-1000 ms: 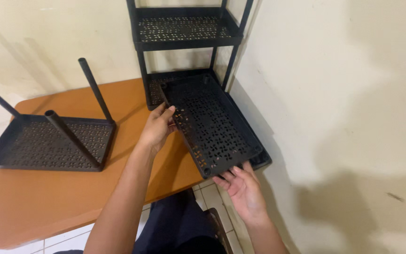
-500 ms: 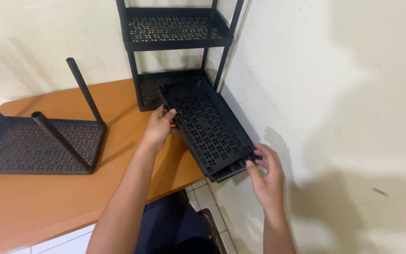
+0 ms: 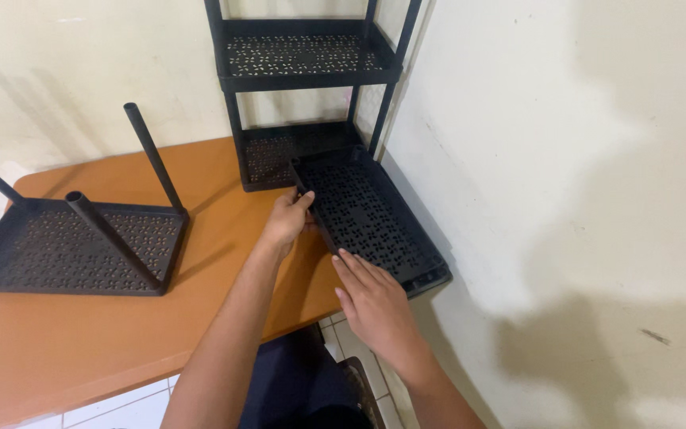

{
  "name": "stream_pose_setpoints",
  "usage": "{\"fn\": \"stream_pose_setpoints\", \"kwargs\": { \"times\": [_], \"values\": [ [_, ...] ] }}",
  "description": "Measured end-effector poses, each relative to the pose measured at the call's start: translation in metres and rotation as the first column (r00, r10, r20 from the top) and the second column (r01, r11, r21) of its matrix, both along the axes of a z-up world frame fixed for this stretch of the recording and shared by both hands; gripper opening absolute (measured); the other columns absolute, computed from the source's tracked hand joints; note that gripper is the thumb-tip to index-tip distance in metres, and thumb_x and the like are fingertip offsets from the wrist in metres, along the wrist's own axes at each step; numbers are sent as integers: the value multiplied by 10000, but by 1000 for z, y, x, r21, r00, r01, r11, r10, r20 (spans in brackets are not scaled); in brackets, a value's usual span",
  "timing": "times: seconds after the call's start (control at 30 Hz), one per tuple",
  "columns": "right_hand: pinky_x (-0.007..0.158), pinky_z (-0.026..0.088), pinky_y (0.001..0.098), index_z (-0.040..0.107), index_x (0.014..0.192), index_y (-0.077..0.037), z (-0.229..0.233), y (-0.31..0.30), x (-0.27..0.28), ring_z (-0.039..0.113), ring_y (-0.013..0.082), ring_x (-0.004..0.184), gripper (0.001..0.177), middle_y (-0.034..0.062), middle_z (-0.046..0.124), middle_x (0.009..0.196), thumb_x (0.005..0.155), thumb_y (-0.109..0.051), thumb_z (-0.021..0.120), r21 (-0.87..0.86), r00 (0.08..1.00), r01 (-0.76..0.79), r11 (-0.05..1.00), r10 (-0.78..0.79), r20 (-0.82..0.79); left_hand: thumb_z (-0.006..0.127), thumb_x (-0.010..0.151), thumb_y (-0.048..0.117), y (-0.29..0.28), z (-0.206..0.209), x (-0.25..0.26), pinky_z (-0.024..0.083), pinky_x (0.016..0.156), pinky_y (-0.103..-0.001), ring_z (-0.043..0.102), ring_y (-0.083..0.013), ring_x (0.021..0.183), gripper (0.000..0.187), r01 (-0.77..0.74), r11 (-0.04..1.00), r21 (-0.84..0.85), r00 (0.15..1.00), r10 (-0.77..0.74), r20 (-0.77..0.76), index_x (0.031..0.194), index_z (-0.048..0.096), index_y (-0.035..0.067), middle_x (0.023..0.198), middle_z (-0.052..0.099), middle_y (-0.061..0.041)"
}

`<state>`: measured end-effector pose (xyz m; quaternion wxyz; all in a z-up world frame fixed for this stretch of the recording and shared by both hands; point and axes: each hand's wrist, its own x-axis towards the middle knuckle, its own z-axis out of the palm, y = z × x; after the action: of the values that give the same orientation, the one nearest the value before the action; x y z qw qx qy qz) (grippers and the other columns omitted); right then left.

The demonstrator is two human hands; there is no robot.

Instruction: The person disassembles a small black plastic storage shelf by removing the vertical support poles from the perforated shelves. They then reassemble the shelf by inserting the poles back into the shelf holes and pressing them to secure the joints.

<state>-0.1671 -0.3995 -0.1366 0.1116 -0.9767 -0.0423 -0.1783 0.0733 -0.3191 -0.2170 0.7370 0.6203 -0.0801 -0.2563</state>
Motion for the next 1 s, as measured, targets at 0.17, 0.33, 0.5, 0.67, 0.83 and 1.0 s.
{"fn": "stream_pose_setpoints", "kwargs": {
  "times": [0.17, 0.33, 0.5, 0.67, 0.83, 1.0],
  "values": [
    [1088, 442, 419, 579, 1412, -23, -7, -2, 2, 576, 281, 1329, 478, 147, 605, 1434, 978, -222, 604, -17, 999, 26, 1000, -25, 28, 548, 1032, 262, -5, -3, -2, 550, 627, -287, 641, -159, 700, 411, -16, 1000, -15, 999, 16, 34, 1363, 589, 21, 852, 692, -51],
    [1091, 402, 458, 579, 1402, -18, 5, -1, 2, 542, 315, 1326, 534, 170, 574, 1439, 944, -284, 645, 17, 999, 28, 999, -28, -32, 592, 1005, 236, -1, 5, -13, 543, 613, -311, 596, -158, 738, 569, -101, 995, 18, 989, 98, 109, 1492, 355, 63, 873, 617, -73],
    [1108, 384, 480, 603, 1363, -18, 26, 11, -2, 521, 361, 1353, 502, 186, 570, 1461, 922, -249, 663, 82, 996, -5, 997, -2, 91, 639, 970, 147, 58, 21, -48, 572, 677, -325, 655, -183, 842, 405, -116, 993, 25, 842, 85, 532, 1351, 581, 23, 1037, 650, -97],
    [1121, 454, 422, 606, 1385, -34, 34, 41, 3, 586, 318, 1362, 459, 156, 616, 1456, 954, -185, 657, 438, 976, -181, 881, 104, 193, 655, 971, 109, 164, 38, -95, 568, 749, -324, 725, -193, 836, 119, -172, 979, 109, 696, 42, 717, 994, 704, 3, 902, 740, -119],
    [1153, 463, 406, 561, 1419, 3, 19, 85, 41, 617, 284, 1350, 435, 170, 653, 1417, 1018, -164, 586, 722, 932, -352, 596, 295, 211, 659, 922, 35, 258, 42, -109, 518, 769, -335, 674, -256, 836, 44, -544, 838, 42, 498, 282, 820, 948, 646, 2, 903, 676, -136],
    [1158, 456, 416, 468, 1464, 27, -13, 140, 113, 597, 291, 1333, 431, 196, 604, 1410, 1084, -172, 501, 900, 841, -417, 125, 430, 329, 632, 901, 46, 304, 27, -87, 436, 1098, -430, 593, -369, 1262, 381, -614, 789, 28, 397, 277, 875, 1273, 574, -18, 1288, 626, -225]
  ]
}}
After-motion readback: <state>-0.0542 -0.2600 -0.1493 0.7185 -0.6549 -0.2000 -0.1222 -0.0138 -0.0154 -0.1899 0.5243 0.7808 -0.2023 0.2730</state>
